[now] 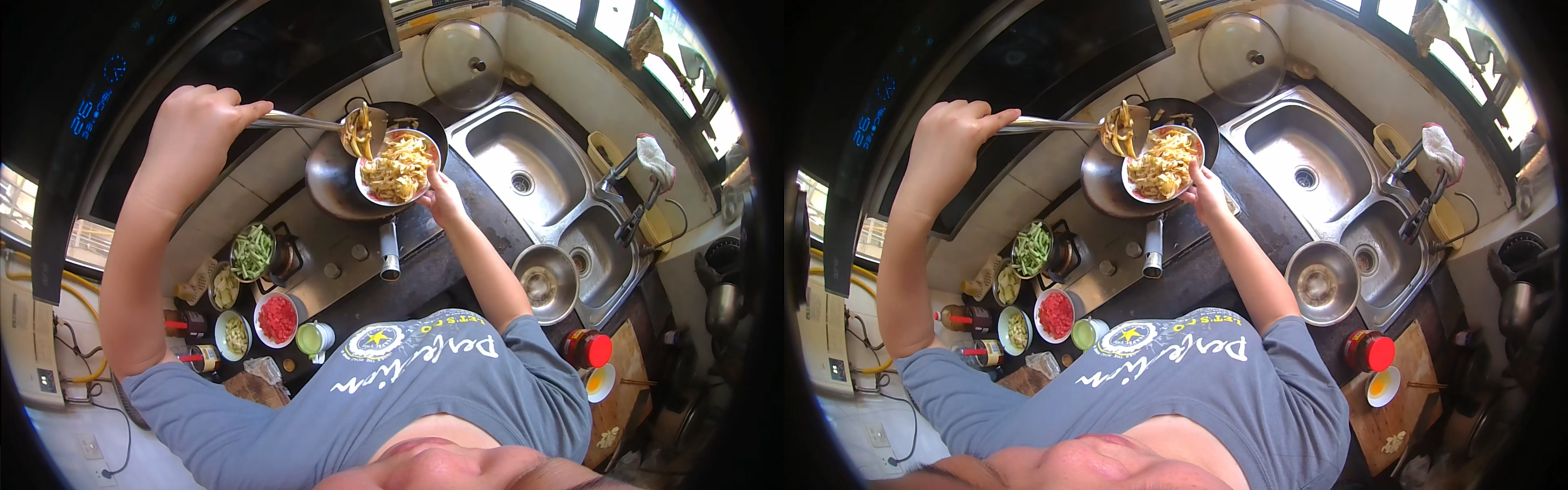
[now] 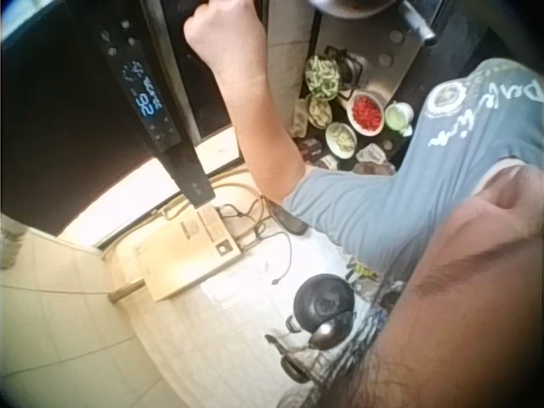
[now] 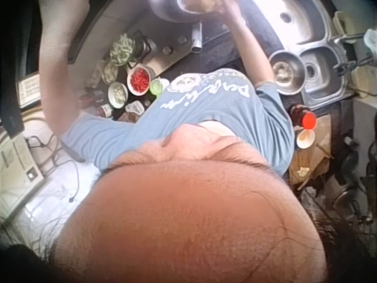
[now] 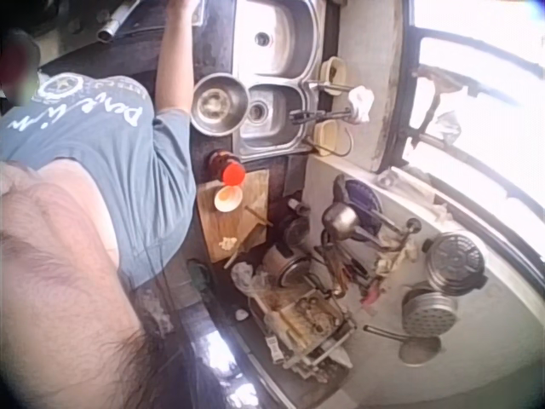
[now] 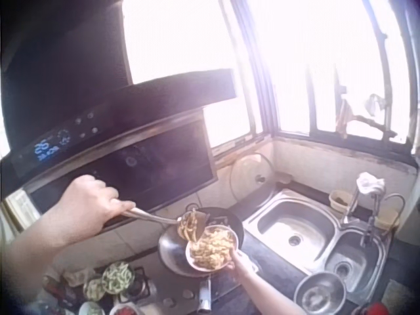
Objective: The person uses a ladle to transfer cooked food from a wok into a floral bowl and then cleans the wok in a sink using a handheld scrubber and water.
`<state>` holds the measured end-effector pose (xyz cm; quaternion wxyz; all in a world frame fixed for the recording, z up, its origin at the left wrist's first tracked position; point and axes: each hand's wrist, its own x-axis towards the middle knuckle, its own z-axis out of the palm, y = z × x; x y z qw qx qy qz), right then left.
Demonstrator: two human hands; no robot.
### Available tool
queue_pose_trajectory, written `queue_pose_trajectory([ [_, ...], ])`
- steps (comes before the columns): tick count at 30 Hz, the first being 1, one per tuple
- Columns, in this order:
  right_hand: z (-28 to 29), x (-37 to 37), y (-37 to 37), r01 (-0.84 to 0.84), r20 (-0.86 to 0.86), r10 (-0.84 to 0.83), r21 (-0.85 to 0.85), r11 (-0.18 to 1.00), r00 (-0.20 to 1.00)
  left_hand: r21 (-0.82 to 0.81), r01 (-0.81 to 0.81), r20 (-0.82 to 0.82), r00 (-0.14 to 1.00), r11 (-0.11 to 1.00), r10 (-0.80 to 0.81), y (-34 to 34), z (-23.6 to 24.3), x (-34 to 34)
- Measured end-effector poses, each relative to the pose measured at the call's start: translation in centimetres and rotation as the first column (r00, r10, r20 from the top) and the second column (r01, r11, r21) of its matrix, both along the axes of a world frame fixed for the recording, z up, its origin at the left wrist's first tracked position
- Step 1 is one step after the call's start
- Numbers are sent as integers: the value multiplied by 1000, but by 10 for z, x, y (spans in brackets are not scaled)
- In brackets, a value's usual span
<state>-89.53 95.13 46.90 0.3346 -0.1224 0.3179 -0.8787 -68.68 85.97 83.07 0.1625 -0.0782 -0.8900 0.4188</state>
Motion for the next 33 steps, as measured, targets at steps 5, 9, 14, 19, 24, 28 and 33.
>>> queue_pose_trajectory([
  [5,2,-1,8,-12,22,10,58,998,1000,-168,122,-37,991,978,-130,8,-25,1],
  [9,3,-3,6,12,16,-12,41,999,1000,-201,125,-48,989,972,-138,13,-36,5],
  [14,0,-6,4,8,3,-8,30,1000,1000,-287,110,-33,992,952,-125,15,-39,12],
  [19,-1,0,3,-3,12,3,-11,1000,1000,-370,89,-116,983,925,-141,15,-49,18],
  [24,-6,-5,-1,5,6,-4,-60,998,1000,-294,93,-195,968,951,-155,16,-43,21],
  [28,-9,-10,11,46,28,-44,-90,995,999,-14,-60,-175,983,998,57,-4,-38,18],
  [33,-5,3,35,221,57,-220,-20,975,974,472,-375,-5,904,798,428,-75,-65,-11],
])
